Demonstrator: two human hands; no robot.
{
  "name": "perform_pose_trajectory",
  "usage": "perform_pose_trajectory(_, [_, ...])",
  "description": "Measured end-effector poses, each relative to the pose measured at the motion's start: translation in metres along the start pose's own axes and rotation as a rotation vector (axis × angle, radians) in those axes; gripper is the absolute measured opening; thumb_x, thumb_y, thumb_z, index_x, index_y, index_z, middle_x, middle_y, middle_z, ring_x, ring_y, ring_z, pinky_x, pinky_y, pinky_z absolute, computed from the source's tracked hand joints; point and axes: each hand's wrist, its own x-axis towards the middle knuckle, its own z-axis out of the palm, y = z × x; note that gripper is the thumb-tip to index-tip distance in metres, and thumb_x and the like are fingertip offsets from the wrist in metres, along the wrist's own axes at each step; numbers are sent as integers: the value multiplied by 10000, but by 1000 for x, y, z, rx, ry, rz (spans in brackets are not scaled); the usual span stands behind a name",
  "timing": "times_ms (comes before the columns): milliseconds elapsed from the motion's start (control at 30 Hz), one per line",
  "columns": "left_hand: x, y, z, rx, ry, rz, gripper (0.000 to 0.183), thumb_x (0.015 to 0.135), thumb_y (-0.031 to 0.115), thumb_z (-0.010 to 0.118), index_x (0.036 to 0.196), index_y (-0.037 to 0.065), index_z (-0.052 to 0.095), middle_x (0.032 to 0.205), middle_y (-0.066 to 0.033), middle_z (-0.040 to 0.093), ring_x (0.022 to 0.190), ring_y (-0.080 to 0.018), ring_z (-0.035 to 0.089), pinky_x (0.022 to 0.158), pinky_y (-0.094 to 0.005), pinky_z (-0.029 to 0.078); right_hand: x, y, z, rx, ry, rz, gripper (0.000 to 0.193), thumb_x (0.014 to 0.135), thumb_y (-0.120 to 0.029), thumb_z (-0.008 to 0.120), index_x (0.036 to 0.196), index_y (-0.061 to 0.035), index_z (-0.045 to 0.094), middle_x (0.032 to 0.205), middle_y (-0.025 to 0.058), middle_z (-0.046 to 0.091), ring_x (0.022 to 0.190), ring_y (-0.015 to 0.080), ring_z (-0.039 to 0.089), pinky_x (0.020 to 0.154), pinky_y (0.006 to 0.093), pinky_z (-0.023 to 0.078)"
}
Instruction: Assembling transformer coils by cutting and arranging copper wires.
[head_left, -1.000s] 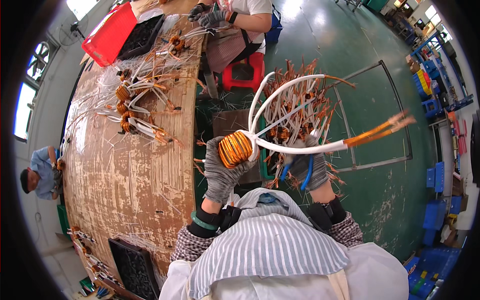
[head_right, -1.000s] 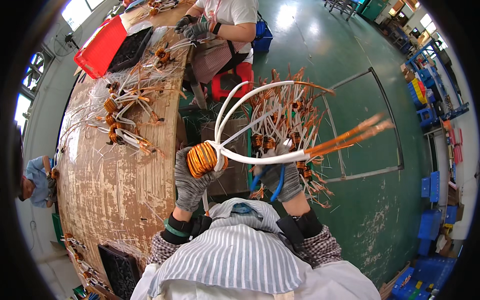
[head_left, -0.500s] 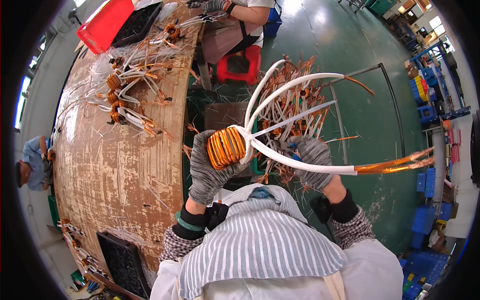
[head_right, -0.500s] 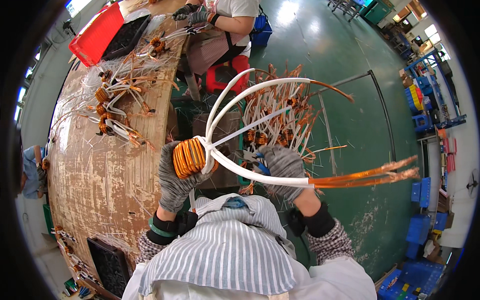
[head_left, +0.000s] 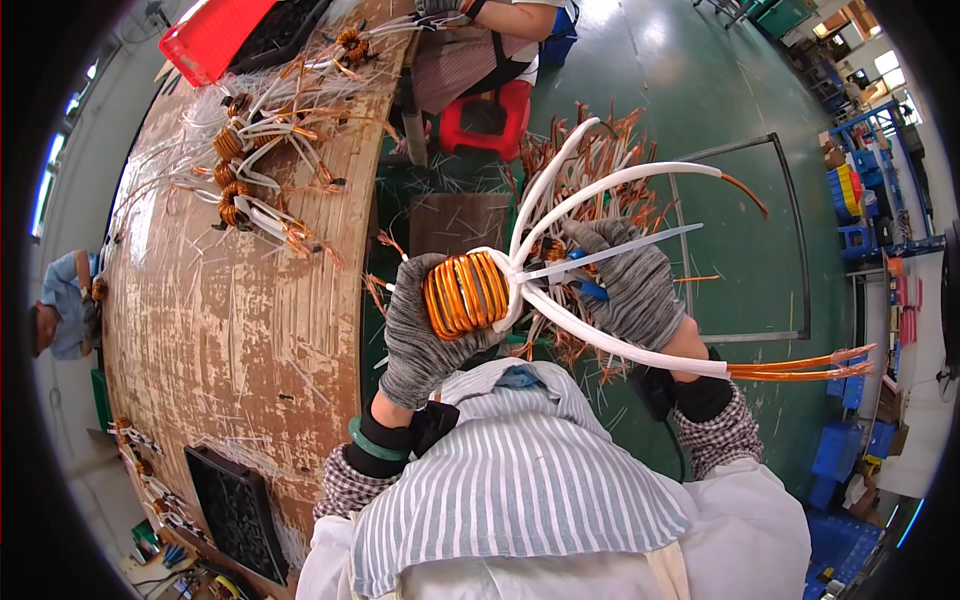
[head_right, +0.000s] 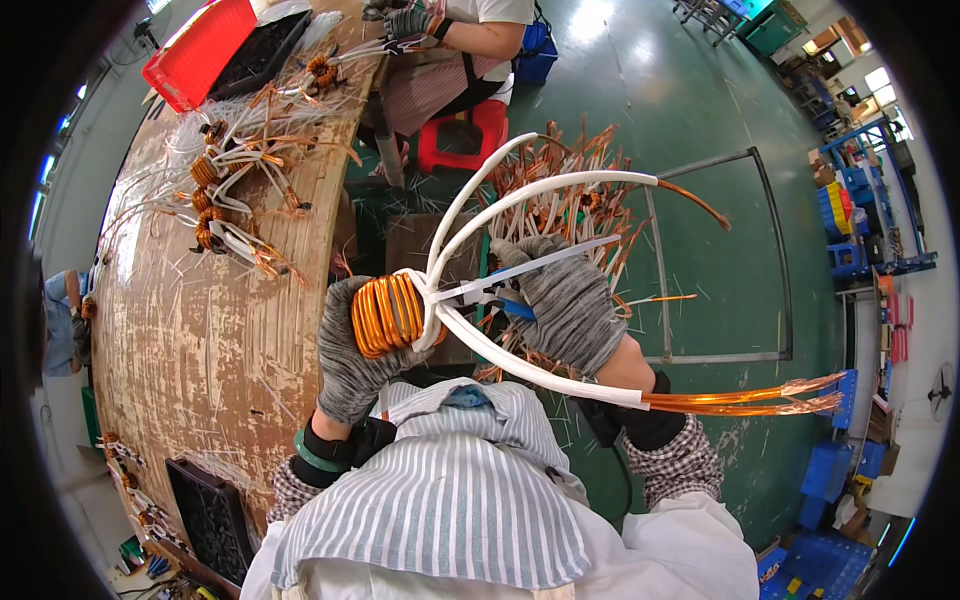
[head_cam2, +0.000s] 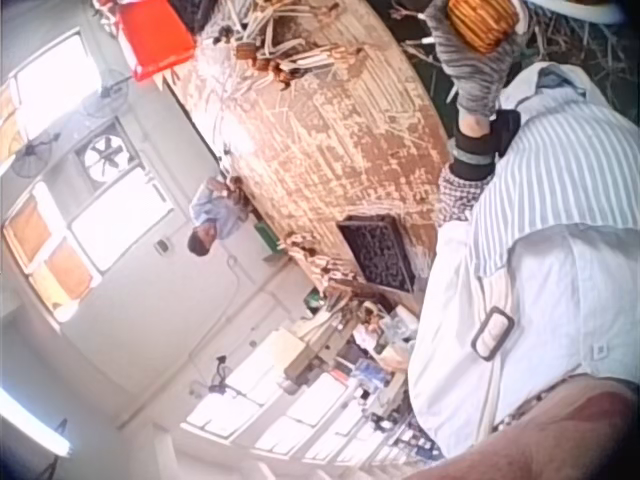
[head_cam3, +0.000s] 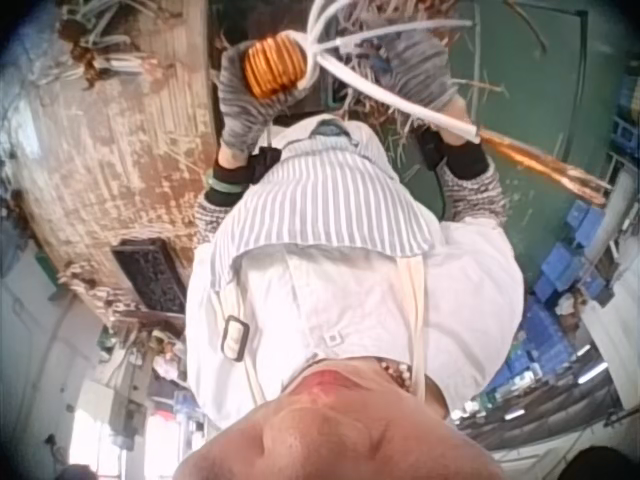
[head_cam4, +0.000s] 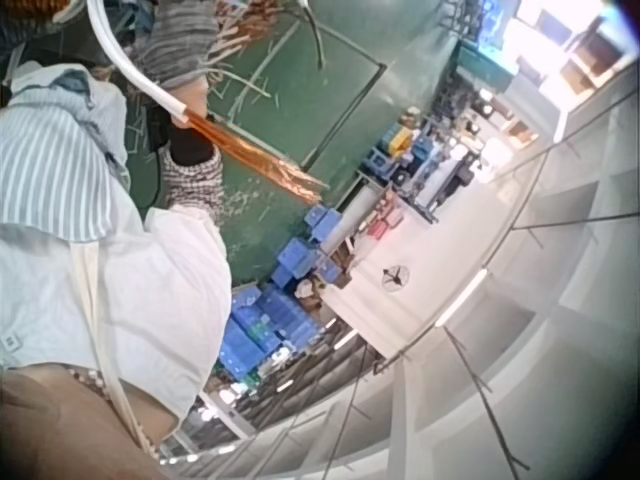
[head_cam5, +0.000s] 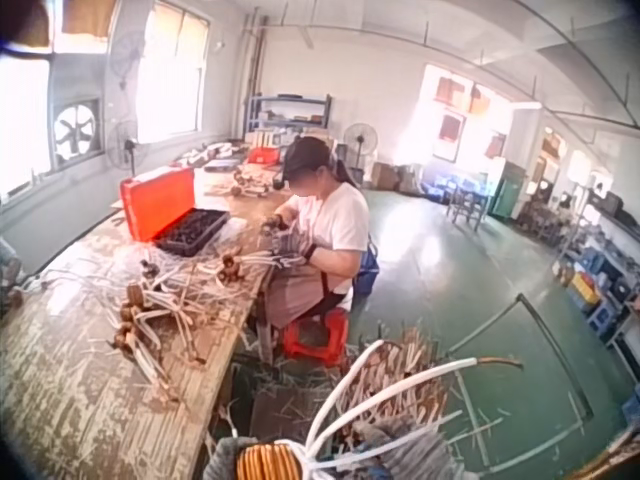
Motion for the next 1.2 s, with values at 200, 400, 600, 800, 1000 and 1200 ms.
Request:
perform_pose_trajectory(200, [3,3,1,11,-33,10,771,518,257,855,1122,58,419,1006,-75,502,948,-193,534,844,-297,453,12,2,-17,-162,5,-89,556,676,-240,657,1188,-97,495,1007,138,551,894,314,532,789,431,426])
perform_pose_trajectory(400, [2,-4,2,-45,-78,14,805,516,235,858,1154,58,399,1048,-75,491,983,-193,522,877,-301,439,14,8,-14,-154,32,-133,516,692,-310,646,1162,-130,530,936,121,552,785,295,538,652,418,431])
perform_pose_trajectory(600, [5,-4,1,-54,-99,-8,820,513,219,859,1166,56,390,1068,-77,484,1002,-192,515,897,-308,431,16,14,-13,-178,51,-178,493,699,-334,638,1147,-148,548,882,104,556,714,272,537,578,405,412])
perform_pose_trajectory(800, [10,-5,2,-156,-104,-91,776,520,215,856,1129,59,400,1039,-66,487,986,-179,518,879,-296,444,12,22,1,-178,151,-194,414,670,-299,662,1042,-128,603,737,66,577,627,240,559,521,361,428])
perform_pose_trajectory(1000, [12,-15,-1,-190,-45,-107,754,528,218,852,1111,54,403,1020,-59,492,977,-169,516,874,-295,446,4,22,26,159,344,-11,254,686,-175,673,921,-104,609,723,59,598,611,227,593,530,332,468])
perform_pose_trajectory(1200, [48,-27,-14,-428,190,-78,644,580,160,813,1116,37,479,1046,-49,577,940,-160,572,818,-292,479,-46,28,70,985,241,512,255,847,-156,576,1045,2,552,928,54,595,786,126,552,706,259,449])
